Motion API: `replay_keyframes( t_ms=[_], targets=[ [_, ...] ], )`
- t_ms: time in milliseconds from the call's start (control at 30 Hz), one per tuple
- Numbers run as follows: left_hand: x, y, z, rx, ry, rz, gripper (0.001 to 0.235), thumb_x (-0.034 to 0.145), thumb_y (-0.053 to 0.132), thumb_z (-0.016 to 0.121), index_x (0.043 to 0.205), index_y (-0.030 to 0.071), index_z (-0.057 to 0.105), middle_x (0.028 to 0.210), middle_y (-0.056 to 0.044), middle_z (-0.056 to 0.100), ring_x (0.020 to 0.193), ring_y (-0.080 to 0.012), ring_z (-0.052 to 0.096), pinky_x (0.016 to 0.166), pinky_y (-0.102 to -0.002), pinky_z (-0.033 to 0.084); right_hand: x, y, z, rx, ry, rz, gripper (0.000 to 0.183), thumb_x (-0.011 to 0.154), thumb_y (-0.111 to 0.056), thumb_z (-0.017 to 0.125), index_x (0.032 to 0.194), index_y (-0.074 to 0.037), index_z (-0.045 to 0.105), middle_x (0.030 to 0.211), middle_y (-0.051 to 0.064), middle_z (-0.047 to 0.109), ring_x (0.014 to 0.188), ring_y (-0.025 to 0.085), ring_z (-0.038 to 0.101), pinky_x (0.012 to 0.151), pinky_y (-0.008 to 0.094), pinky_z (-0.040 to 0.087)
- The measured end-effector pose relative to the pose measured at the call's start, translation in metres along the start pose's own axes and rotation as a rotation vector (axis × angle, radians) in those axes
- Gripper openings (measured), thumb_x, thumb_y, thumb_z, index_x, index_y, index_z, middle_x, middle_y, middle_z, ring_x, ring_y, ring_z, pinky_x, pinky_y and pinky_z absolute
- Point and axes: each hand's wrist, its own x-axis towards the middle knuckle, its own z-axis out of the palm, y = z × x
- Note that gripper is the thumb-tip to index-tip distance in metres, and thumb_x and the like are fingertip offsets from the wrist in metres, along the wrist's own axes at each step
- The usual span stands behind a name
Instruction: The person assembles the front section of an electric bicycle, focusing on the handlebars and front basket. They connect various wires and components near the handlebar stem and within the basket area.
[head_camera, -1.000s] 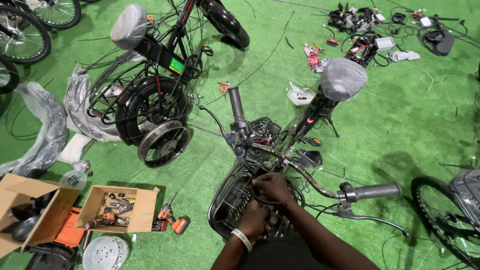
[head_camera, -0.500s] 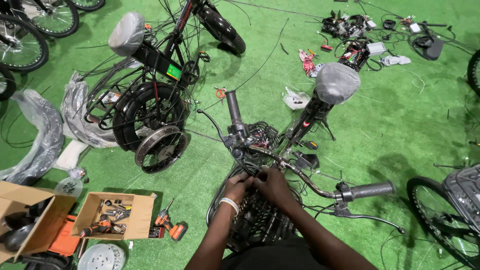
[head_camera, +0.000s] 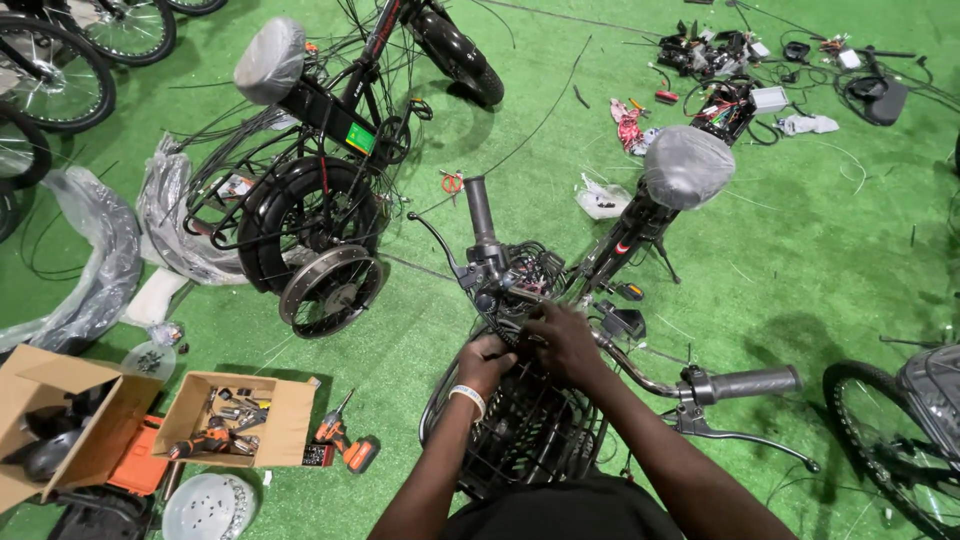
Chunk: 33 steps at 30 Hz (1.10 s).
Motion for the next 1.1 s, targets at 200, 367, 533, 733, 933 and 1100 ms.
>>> replay_keyframes(
  t_ms=[200, 367, 533, 733, 933, 1100],
  targets=[
    [0.026, -0.030, 0.000, 0.095, 0.008, -0.028, 0.031, 0.066, 0.030, 0.084, 0.095, 0.025, 0.075, 0.096, 0.000, 0.074, 0.097, -0.0234, 0.069, 0.084, -0.034, 0.055, -0.013, 0.028, 0.035, 0.323, -0.059, -0.006, 0.045, 0.067, -0.005, 0.063, 0.112, -0.014, 0.062, 0.103, 0.019, 0.060, 0.088, 0.047, 0.060, 0.071, 0.052, 0.050],
    [-0.038, 0.051, -0.023, 0.179, 0.037, -0.043, 0.033, 0.068, 0.029, 0.082, 0.098, 0.018, 0.074, 0.103, -0.008, 0.073, 0.105, -0.0289, 0.066, 0.089, -0.040, 0.053, -0.011, 0.024, 0.053, 0.594, -0.025, 0.143, 0.034, 0.069, -0.007, 0.065, 0.101, -0.015, 0.071, 0.087, 0.015, 0.070, 0.086, 0.039, 0.067, 0.073, 0.043, 0.052],
    [-0.071, 0.067, -0.040, 0.159, 0.120, 0.319, 0.035, 0.070, 0.019, 0.080, 0.100, 0.008, 0.068, 0.104, -0.016, 0.063, 0.107, -0.0394, 0.059, 0.094, -0.049, 0.050, -0.009, 0.019, 0.044, 0.721, -0.158, 0.235, 0.020, 0.082, -0.022, 0.069, 0.097, -0.009, 0.074, 0.090, 0.018, 0.073, 0.090, 0.037, 0.069, 0.079, 0.045, 0.051],
    [-0.074, 0.053, -0.025, 0.199, 0.095, 0.227, 0.025, 0.085, 0.030, 0.070, 0.100, 0.012, 0.066, 0.102, -0.013, 0.068, 0.106, -0.0362, 0.061, 0.094, -0.048, 0.050, -0.017, 0.016, 0.048, 0.866, -0.147, 0.342, 0.017, 0.078, -0.015, 0.072, 0.095, -0.011, 0.075, 0.089, 0.010, 0.070, 0.087, 0.026, 0.066, 0.083, 0.039, 0.051],
    [-0.068, 0.016, -0.012, -0.130, 0.102, -0.061, 0.016, 0.093, 0.031, 0.042, 0.106, 0.022, 0.042, 0.070, 0.002, 0.061, 0.078, -0.0195, 0.064, 0.075, -0.041, 0.049, -0.027, -0.039, 0.008, 0.399, 0.112, 0.463, 0.019, 0.081, -0.019, 0.072, 0.099, -0.017, 0.076, 0.082, 0.012, 0.062, 0.075, 0.032, 0.064, 0.068, 0.042, 0.051],
    [-0.114, 0.037, -0.011, -1.039, -0.013, -0.332, 0.021, 0.096, 0.011, 0.049, 0.076, 0.015, 0.042, 0.052, 0.005, 0.028, 0.041, -0.0111, 0.030, 0.044, -0.032, 0.035, -0.025, -0.085, -0.013, 0.415, -0.189, 0.847, 0.049, 0.090, -0.049, 0.055, 0.057, -0.015, 0.064, 0.050, 0.000, 0.059, 0.048, 0.010, 0.051, 0.053, 0.033, 0.036]
  ],
)
